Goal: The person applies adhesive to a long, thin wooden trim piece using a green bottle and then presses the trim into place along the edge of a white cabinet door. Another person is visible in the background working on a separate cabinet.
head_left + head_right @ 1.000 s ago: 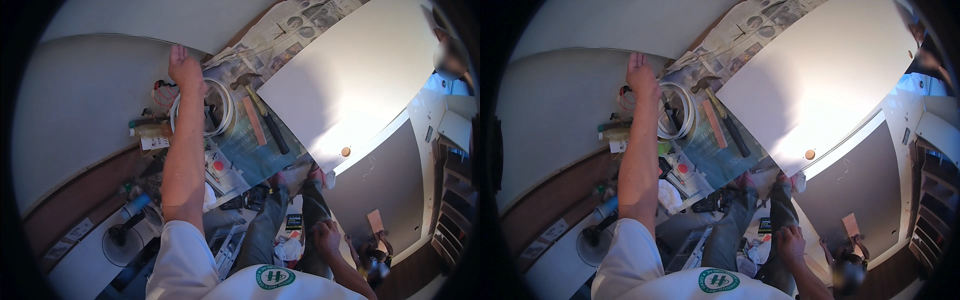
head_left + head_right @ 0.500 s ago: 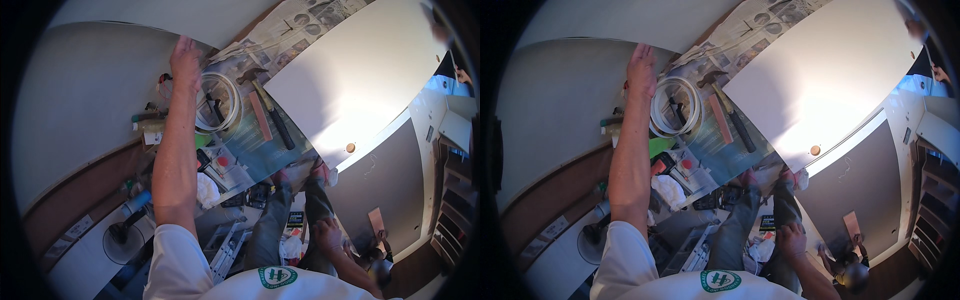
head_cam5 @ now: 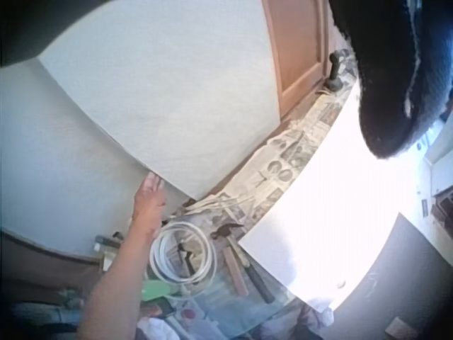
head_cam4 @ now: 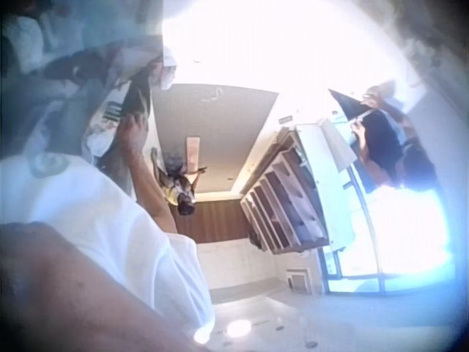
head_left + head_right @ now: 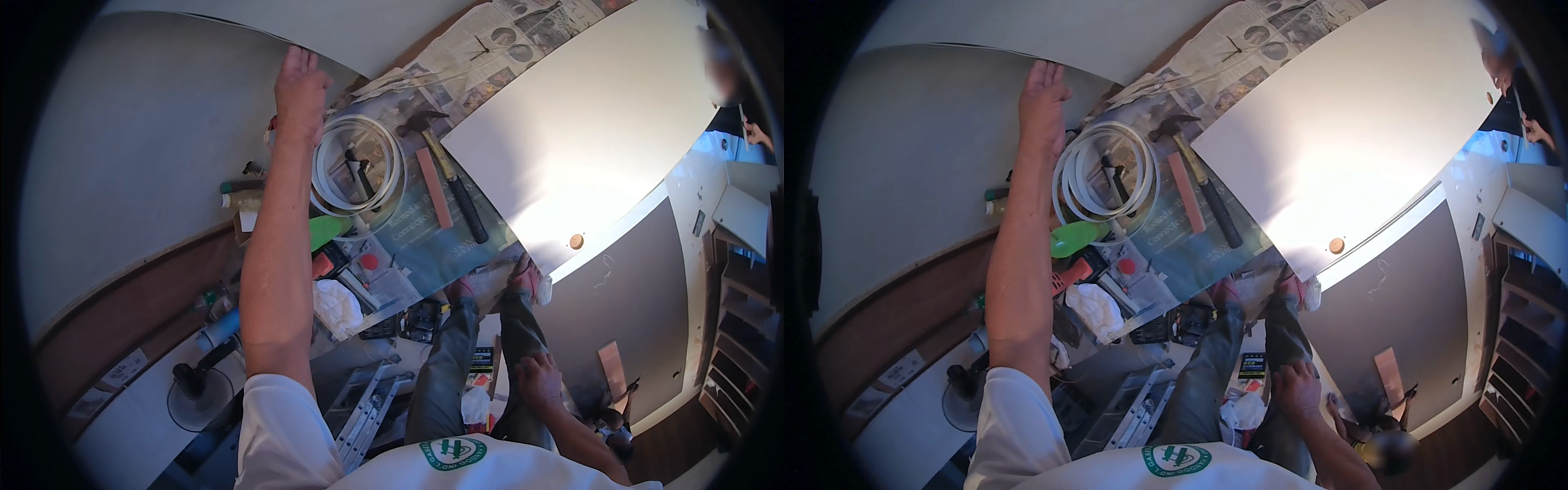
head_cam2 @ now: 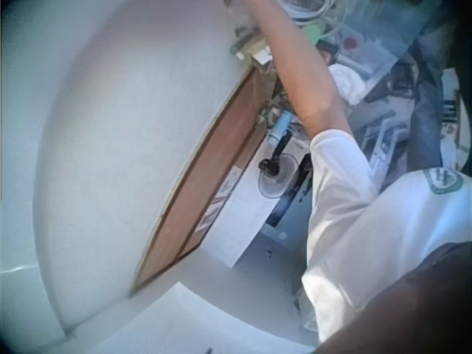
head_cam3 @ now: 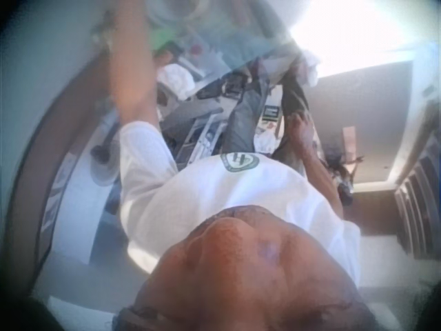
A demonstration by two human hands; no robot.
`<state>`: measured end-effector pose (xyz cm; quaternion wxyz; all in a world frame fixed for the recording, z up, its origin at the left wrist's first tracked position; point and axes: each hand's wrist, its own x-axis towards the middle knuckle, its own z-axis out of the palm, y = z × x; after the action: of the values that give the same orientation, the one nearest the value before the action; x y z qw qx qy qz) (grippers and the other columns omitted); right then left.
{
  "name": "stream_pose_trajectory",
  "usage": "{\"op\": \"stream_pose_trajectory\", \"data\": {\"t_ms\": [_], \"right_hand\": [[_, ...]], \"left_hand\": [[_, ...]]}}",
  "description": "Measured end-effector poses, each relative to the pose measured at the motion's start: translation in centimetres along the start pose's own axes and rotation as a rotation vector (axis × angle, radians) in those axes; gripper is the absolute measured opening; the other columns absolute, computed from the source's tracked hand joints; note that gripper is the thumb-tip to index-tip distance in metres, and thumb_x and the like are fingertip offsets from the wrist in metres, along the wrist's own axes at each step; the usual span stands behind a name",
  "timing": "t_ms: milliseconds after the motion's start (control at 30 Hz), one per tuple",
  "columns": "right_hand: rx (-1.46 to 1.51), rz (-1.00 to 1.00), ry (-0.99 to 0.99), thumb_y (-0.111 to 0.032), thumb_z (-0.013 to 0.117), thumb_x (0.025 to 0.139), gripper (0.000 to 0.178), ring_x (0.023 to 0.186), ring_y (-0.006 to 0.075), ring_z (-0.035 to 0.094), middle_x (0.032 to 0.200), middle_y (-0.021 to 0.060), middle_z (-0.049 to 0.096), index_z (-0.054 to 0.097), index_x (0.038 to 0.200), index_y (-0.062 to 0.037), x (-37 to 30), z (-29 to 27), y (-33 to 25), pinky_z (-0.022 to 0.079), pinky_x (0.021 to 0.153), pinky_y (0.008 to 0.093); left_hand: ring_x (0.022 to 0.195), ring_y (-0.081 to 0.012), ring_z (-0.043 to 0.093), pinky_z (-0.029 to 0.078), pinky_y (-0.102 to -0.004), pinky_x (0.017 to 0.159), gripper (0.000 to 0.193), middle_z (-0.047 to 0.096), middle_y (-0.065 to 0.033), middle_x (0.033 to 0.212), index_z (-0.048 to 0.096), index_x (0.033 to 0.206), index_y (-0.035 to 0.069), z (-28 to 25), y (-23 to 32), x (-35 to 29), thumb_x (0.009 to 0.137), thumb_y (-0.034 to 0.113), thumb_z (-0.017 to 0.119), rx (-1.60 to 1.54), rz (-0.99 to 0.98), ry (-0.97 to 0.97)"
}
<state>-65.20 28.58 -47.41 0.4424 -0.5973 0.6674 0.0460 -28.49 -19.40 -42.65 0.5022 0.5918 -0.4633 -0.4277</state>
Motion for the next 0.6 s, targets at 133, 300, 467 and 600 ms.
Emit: {"op": "stream_pose_trajectory", "data": {"t_ms": [133, 300, 467, 600], "right_hand": [[-0.001, 0.008, -0.013, -0.019, 0.069, 0.085, 0.015, 0.103, 0.0346, 0.062, 0.104, 0.011, 0.066, 0.072, 0.095, -0.0078, 0.1, -0.4, -0.3, 0.054, 0.083, 0.0479], [-0.012, -0.004, -0.01, -0.019, 0.07, 0.085, 0.015, 0.103, 0.0348, 0.062, 0.103, 0.011, 0.065, 0.071, 0.094, -0.0077, 0.4, -0.5, -0.8, 0.054, 0.083, 0.0483], [-0.016, -0.008, -0.025, -0.019, 0.07, 0.085, 0.015, 0.103, 0.0347, 0.062, 0.104, 0.0106, 0.065, 0.071, 0.094, -0.0075, 0.1, 0.1, -0.1, 0.054, 0.083, 0.0479], [0.002, -0.012, 0.005, -0.021, 0.069, 0.085, 0.016, 0.104, 0.0341, 0.061, 0.103, 0.011, 0.065, 0.071, 0.094, -0.0077, 0.2, 0.2, 0.3, 0.054, 0.082, 0.0465]], "left_hand": [[0.152, -0.0302, 0.021, 0.037, -0.0273, 0.104, 0.085, 0.024, -0.019, 0.163, 0.02, 0.156, -0.004, 0.1, 1.3, -0.5, 0.075, -0.014, 0.044, -0.042, 0.053, 0.164], [0.152, -0.0315, 0.021, 0.038, -0.0278, 0.101, 0.082, 0.023, -0.0205, 0.163, 0.021, 0.155, -0.006, 0.7, 2.5, -0.4, 0.077, -0.012, 0.046, -0.029, 0.154, -0.043], [0.152, -0.031, 0.022, 0.038, -0.0282, 0.101, 0.079, 0.022, -0.0205, 0.163, 0.025, 0.155, -0.004, -2.0, 1.8, 0.0, 0.078, -0.013, 0.045, -0.07, 0.011, 0.042], [0.153, -0.0333, 0.018, 0.037, -0.0312, 0.108, 0.083, 0.018, -0.0235, 0.164, 0.022, 0.155, -0.004, -1.1, 1.6, -1.1, 0.077, -0.013, 0.047, -0.092, 0.05, 0.038]]}}
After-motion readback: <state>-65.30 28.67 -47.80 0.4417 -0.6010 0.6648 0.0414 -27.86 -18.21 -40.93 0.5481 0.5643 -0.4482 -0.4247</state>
